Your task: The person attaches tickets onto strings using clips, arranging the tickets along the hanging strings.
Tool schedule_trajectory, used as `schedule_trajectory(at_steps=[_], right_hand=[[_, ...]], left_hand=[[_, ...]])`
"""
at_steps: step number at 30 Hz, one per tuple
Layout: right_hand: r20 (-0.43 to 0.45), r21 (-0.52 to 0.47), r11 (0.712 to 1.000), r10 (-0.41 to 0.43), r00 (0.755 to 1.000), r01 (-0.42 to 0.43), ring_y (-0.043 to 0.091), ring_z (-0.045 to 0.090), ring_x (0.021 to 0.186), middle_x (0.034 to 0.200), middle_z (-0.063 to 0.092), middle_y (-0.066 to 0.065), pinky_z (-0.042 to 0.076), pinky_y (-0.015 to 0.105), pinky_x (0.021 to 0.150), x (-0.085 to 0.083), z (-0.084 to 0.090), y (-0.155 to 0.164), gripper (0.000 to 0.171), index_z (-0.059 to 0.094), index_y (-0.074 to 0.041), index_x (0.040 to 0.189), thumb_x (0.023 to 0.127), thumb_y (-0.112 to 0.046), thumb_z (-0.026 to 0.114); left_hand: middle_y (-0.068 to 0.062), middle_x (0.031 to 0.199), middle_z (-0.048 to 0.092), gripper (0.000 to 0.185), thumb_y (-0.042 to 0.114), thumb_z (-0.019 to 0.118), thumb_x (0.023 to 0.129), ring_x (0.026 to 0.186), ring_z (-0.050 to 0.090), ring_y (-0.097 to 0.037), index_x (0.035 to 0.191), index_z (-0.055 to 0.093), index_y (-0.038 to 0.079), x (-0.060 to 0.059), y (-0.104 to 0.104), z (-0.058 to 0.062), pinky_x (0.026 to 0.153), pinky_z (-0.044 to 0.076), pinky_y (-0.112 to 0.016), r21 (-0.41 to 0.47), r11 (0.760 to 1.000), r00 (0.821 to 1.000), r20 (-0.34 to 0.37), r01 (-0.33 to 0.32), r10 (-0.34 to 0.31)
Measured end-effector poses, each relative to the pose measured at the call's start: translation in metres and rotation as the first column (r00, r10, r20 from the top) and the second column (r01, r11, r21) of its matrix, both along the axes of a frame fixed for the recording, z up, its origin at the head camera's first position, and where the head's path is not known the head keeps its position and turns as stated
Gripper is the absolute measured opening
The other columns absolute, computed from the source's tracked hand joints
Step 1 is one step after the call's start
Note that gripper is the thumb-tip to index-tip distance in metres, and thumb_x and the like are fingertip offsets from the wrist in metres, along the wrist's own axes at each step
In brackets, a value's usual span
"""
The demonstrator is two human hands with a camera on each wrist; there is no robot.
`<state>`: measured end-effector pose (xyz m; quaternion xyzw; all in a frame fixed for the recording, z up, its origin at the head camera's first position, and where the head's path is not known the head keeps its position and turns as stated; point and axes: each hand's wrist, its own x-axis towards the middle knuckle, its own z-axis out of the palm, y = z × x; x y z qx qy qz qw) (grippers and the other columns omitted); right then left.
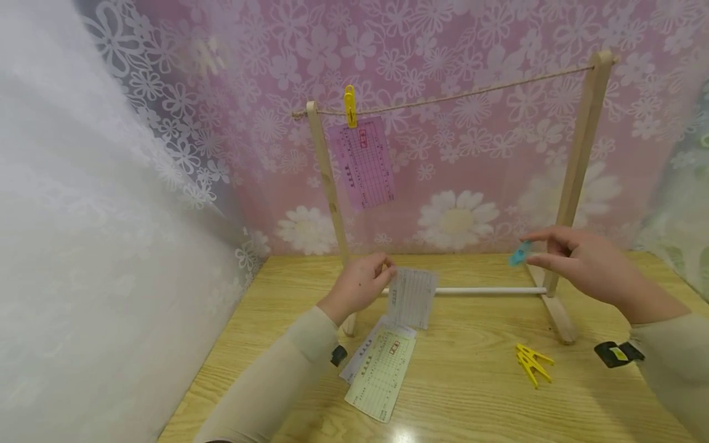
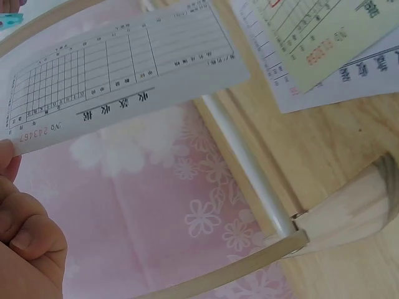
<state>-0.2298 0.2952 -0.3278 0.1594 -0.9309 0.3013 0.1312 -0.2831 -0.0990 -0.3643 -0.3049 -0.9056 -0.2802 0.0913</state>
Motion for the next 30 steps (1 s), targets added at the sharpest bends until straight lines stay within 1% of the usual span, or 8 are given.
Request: schedule_trajectory(at_steps=[5,9,15,18,21,24,28,30], right_hand=[[-0.059,0.045,0.999,-0.005,0.998,0.007,0.016,0.033,0.048,0.072,0.05,0.0,0.031,0.032,0.045,-0.004,0.016,-0.009,0.033,0.068,-0.021,0.127,0.097,-0.034,0.07],[-0.096,0.084,0.996,-0.005,0.995,0.013,0.015,0.032,0.047,0.07,0.05,-0.001,0.031,0.032,0.045,-0.008,0.026,-0.013,0.033,0.068,-0.02,0.127,0.097,-0.034,0.07],[-0.093,0.123,0.992,0.004,0.996,0.007,0.015,0.032,0.047,0.07,0.051,-0.001,0.032,0.032,0.045,-0.011,0.046,-0.023,0.035,0.068,-0.02,0.128,0.098,-0.038,0.068],[-0.104,0.124,0.992,0.018,0.994,-0.005,0.016,0.032,0.048,0.071,0.052,-0.001,0.033,0.032,0.046,-0.013,0.056,-0.029,0.034,0.069,-0.02,0.127,0.098,-0.039,0.068],[-0.124,0.121,0.993,0.027,0.992,-0.012,0.017,0.032,0.047,0.071,0.052,0.0,0.033,0.032,0.046,-0.015,0.066,-0.034,0.033,0.07,-0.021,0.125,0.097,-0.039,0.069],[-0.124,0.111,0.994,0.027,0.992,-0.013,0.017,0.032,0.046,0.071,0.052,0.001,0.033,0.032,0.045,-0.017,0.074,-0.039,0.035,0.07,-0.02,0.125,0.097,-0.04,0.069],[-0.115,0.098,0.995,0.027,0.993,-0.016,0.018,0.032,0.046,0.071,0.053,0.003,0.032,0.032,0.045,-0.018,0.083,-0.043,0.038,0.069,-0.019,0.127,0.097,-0.043,0.068],[-0.127,0.102,0.995,0.031,0.991,-0.018,0.018,0.032,0.047,0.071,0.053,0.003,0.032,0.032,0.045,-0.02,0.088,-0.046,0.038,0.069,-0.019,0.126,0.097,-0.042,0.069]], left_hand=[[0.008,0.077,0.058,0.019,0.026,0.051,0.108,0.051,0.042,-0.007,0.106,0.066,0.013,-0.005,0.001,0.011,0.047,0.038,-0.024,0.014,1.0,0.998,-0.065,0.016,-0.016],[0.006,0.073,0.059,0.018,0.025,0.052,0.107,0.049,0.042,-0.006,0.105,0.065,0.013,-0.007,0.002,0.023,0.045,0.037,-0.023,0.012,1.0,0.996,-0.092,0.009,-0.008],[0.005,0.069,0.059,0.018,0.025,0.052,0.107,0.046,0.04,-0.007,0.105,0.064,0.012,-0.008,0.003,0.041,0.042,0.034,-0.022,0.042,0.999,0.997,-0.067,-0.022,0.025],[0.005,0.067,0.059,0.018,0.025,0.052,0.107,0.045,0.04,-0.008,0.106,0.064,0.012,-0.009,0.002,0.049,0.041,0.034,-0.022,0.058,0.998,0.996,-0.079,-0.028,0.033],[0.004,0.065,0.056,0.019,0.026,0.052,0.107,0.046,0.04,-0.008,0.106,0.065,0.012,-0.008,0.002,0.056,0.041,0.035,-0.023,0.065,0.997,0.994,-0.105,-0.03,0.036],[0.003,0.064,0.053,0.019,0.026,0.053,0.107,0.047,0.041,-0.009,0.107,0.065,0.012,-0.009,0.002,0.061,0.042,0.036,-0.023,0.065,0.998,0.991,-0.132,-0.026,0.034],[0.002,0.06,0.05,0.018,0.025,0.054,0.106,0.046,0.04,-0.01,0.107,0.067,0.011,-0.009,0.004,0.07,0.043,0.034,-0.024,0.051,0.998,0.984,-0.177,-0.029,0.038],[0.003,0.057,0.048,0.019,0.025,0.055,0.106,0.045,0.038,-0.009,0.107,0.067,0.011,-0.009,0.005,0.075,0.043,0.033,-0.024,0.044,0.998,0.982,-0.185,-0.036,0.043]])
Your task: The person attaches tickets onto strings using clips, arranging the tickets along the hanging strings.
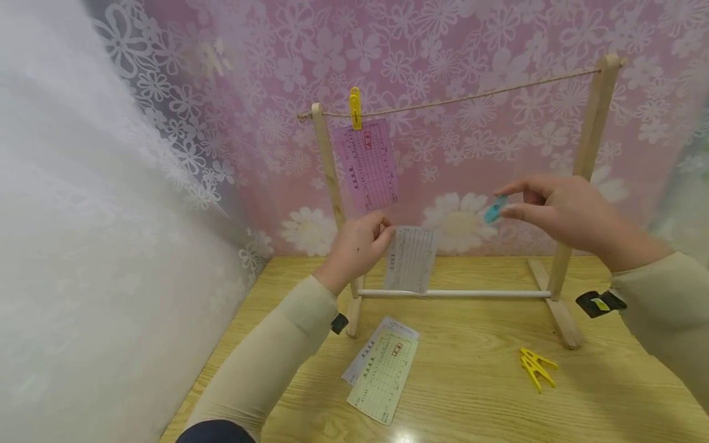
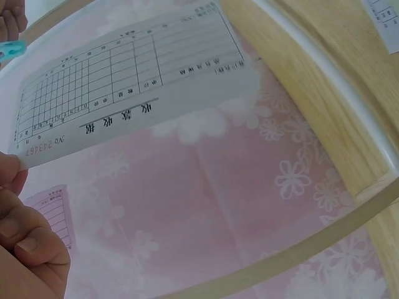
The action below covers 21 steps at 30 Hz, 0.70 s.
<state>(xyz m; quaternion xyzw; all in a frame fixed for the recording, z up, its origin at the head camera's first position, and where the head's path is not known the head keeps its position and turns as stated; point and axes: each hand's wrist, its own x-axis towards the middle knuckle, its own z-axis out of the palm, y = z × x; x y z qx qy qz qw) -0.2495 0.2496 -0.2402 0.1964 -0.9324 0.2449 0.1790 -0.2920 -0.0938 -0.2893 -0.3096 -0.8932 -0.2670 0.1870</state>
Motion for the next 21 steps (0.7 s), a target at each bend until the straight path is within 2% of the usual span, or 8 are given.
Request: schedule_trajectory(at_steps=[5,7,15,21], right_hand=[[-0.033,0.023,1.0,0.007,0.999,-0.006,0.019,0.035,0.049,0.073,0.054,0.003,0.033,0.032,0.047,-0.004,0.013,-0.006,0.037,0.069,-0.02,0.127,0.098,-0.043,0.067],[-0.047,0.034,0.999,0.014,0.999,-0.012,0.019,0.037,0.05,0.074,0.055,0.002,0.034,0.032,0.048,-0.005,0.019,-0.009,0.037,0.068,-0.019,0.127,0.098,-0.043,0.066],[-0.077,0.034,0.999,0.033,0.996,-0.03,0.02,0.037,0.05,0.074,0.056,0.003,0.033,0.031,0.047,-0.011,0.044,-0.02,0.038,0.068,-0.017,0.126,0.099,-0.043,0.065],[-0.092,0.021,0.999,0.034,0.995,-0.032,0.021,0.038,0.052,0.075,0.056,0.005,0.033,0.032,0.048,-0.015,0.059,-0.026,0.037,0.07,-0.017,0.122,0.099,-0.045,0.065]], left_hand=[[0.002,0.054,0.045,0.018,0.025,0.056,0.105,0.043,0.033,-0.009,0.108,0.068,0.012,-0.002,0.003,0.014,0.042,0.029,-0.024,0.024,1.0,1.0,0.008,-0.018,0.018],[0.001,0.056,0.046,0.018,0.025,0.056,0.105,0.044,0.033,-0.01,0.107,0.068,0.011,-0.003,0.004,0.021,0.042,0.029,-0.025,0.032,0.999,1.0,-0.01,-0.029,0.03],[0.003,0.075,0.059,0.019,0.027,0.055,0.107,0.058,0.048,-0.012,0.103,0.065,0.011,-0.007,0.005,0.05,0.054,0.04,-0.026,0.027,0.997,0.994,-0.076,-0.074,0.076],[0.005,0.08,0.061,0.02,0.029,0.055,0.106,0.062,0.052,-0.011,0.102,0.064,0.012,-0.008,0.006,0.064,0.057,0.044,-0.026,0.024,0.995,0.992,-0.084,-0.095,0.097]])
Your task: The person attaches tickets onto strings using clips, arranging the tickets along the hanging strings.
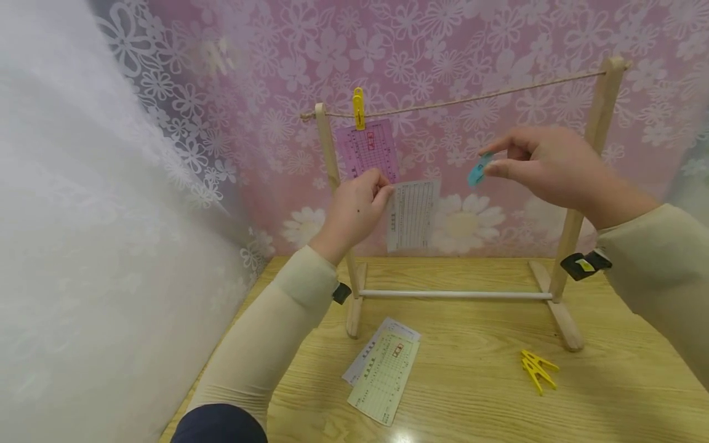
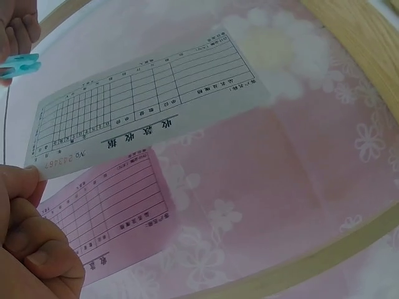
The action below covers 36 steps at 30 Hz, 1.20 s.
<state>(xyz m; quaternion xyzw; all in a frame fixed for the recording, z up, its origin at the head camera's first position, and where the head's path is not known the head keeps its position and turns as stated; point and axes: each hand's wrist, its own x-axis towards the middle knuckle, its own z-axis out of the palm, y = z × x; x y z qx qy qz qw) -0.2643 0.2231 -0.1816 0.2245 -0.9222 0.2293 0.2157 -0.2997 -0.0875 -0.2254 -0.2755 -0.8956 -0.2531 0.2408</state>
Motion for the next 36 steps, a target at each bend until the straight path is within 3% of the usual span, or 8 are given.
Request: schedule_trajectory(at_steps=[14,19,28,36], right_hand=[[-0.043,0.006,1.0,0.004,0.999,-0.004,0.02,0.038,0.05,0.072,0.055,0.006,0.033,0.032,0.048,-0.005,0.034,-0.023,0.033,0.071,-0.019,0.119,0.101,-0.045,0.061],[-0.027,-0.002,1.0,-0.002,1.0,0.002,0.02,0.034,0.047,0.07,0.051,0.009,0.03,0.032,0.044,-0.005,0.053,-0.029,0.036,0.067,-0.017,0.122,0.102,-0.046,0.058],[-0.115,0.06,0.997,-0.042,0.992,0.049,0.02,0.037,0.052,0.073,0.051,0.009,0.03,0.03,0.047,-0.011,0.09,-0.045,0.036,0.069,-0.014,0.122,0.103,-0.042,0.057],[-0.108,0.024,0.997,-0.075,0.991,0.078,0.018,0.035,0.05,0.072,0.051,0.009,0.029,0.029,0.047,-0.018,0.102,-0.055,0.038,0.07,-0.015,0.121,0.102,-0.045,0.056]], left_hand=[[0.004,0.076,0.064,0.019,0.029,0.057,0.106,0.057,0.055,-0.009,0.098,0.064,0.012,0.0,0.003,0.027,0.052,0.043,-0.027,0.002,0.999,0.991,-0.126,-0.034,0.034],[0.003,0.082,0.065,0.019,0.028,0.057,0.106,0.059,0.052,-0.012,0.099,0.064,0.012,-0.002,0.008,0.038,0.055,0.042,-0.026,0.01,0.998,0.989,-0.13,-0.067,0.068],[0.005,0.081,0.064,0.02,0.034,0.056,0.105,0.063,0.053,-0.012,0.1,0.063,0.015,-0.005,0.015,0.055,0.058,0.04,-0.027,-0.023,0.989,0.982,-0.13,-0.143,0.139],[0.004,0.081,0.065,0.021,0.034,0.053,0.106,0.064,0.057,-0.011,0.103,0.064,0.017,-0.007,0.023,0.067,0.056,0.044,-0.028,-0.034,0.98,0.969,-0.157,-0.196,0.188]])
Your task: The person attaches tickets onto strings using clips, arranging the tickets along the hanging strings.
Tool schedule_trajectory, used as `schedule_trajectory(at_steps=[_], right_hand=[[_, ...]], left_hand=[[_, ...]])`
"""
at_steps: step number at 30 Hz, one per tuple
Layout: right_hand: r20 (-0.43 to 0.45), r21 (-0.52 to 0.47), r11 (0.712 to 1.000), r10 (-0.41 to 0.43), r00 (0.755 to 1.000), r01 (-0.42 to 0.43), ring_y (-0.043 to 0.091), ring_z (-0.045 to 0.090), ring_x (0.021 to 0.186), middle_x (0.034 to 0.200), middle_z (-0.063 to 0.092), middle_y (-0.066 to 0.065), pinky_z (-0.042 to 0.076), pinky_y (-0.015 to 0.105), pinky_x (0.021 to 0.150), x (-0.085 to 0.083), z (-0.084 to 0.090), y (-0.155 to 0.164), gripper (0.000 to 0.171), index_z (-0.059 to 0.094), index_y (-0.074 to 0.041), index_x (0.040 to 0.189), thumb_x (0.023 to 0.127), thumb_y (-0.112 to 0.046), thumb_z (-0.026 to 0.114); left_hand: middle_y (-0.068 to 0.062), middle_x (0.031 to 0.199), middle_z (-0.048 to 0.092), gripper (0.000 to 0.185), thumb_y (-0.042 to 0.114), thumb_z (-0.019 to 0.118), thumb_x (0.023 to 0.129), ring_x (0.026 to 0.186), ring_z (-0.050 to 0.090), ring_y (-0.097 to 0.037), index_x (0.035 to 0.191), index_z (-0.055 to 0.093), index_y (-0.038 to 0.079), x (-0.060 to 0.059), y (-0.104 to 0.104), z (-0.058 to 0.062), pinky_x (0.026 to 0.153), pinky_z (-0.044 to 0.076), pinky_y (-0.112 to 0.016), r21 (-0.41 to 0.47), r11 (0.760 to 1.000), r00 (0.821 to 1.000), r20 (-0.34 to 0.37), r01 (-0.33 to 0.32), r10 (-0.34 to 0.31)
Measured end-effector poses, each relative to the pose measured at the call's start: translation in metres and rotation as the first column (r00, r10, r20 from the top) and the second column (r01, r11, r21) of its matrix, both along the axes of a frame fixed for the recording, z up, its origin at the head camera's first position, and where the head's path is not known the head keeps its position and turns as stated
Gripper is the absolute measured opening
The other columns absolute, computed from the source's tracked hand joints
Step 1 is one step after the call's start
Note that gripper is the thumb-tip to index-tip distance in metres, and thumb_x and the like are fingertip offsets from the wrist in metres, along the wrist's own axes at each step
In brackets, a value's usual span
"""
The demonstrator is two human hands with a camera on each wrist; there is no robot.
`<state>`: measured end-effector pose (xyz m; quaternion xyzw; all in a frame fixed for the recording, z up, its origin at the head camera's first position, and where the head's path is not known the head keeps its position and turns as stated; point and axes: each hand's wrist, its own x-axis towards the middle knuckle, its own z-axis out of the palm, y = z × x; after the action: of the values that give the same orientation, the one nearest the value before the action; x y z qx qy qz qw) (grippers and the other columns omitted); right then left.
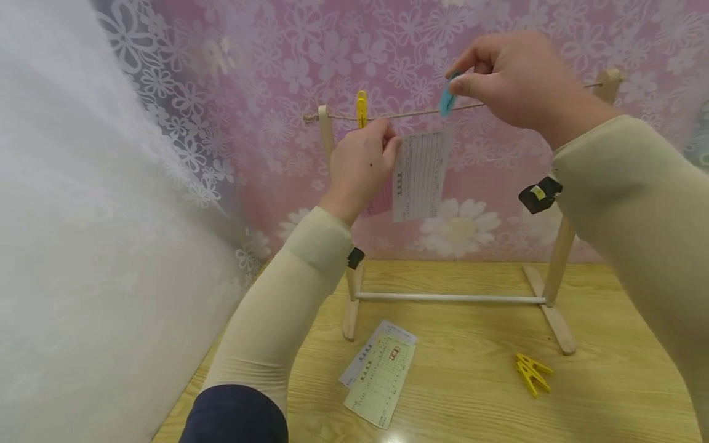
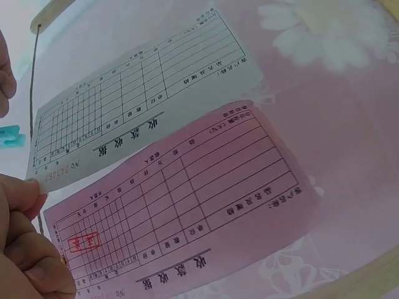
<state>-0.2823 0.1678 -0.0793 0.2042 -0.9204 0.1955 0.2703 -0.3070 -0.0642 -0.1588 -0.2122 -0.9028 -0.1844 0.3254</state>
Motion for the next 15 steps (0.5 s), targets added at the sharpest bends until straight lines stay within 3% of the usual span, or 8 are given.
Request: schedule_trajectory(at_steps=[8,15], right_hand=[[0.092,-0.1,0.995,0.0,0.996,0.01,0.021,0.037,0.061,0.089,0.053,0.007,0.032,0.03,0.051,-0.01,0.005,-0.007,0.04,0.068,-0.017,0.125,0.101,-0.047,0.056],[0.119,-0.091,0.996,0.001,0.993,0.01,0.023,0.039,0.064,0.095,0.054,0.006,0.033,0.03,0.05,-0.013,0.001,-0.014,0.04,0.067,-0.017,0.123,0.101,-0.048,0.055]], left_hand=[[0.005,0.081,0.065,0.022,0.036,0.052,0.106,0.065,0.057,-0.011,0.106,0.065,0.017,-0.002,0.007,0.009,0.059,0.046,-0.026,-0.009,0.999,0.999,-0.012,-0.042,0.042],[0.004,0.08,0.067,0.023,0.035,0.052,0.107,0.062,0.058,-0.011,0.11,0.066,0.017,-0.002,0.008,0.011,0.056,0.046,-0.026,-0.003,0.997,0.997,0.0,-0.072,0.072]])
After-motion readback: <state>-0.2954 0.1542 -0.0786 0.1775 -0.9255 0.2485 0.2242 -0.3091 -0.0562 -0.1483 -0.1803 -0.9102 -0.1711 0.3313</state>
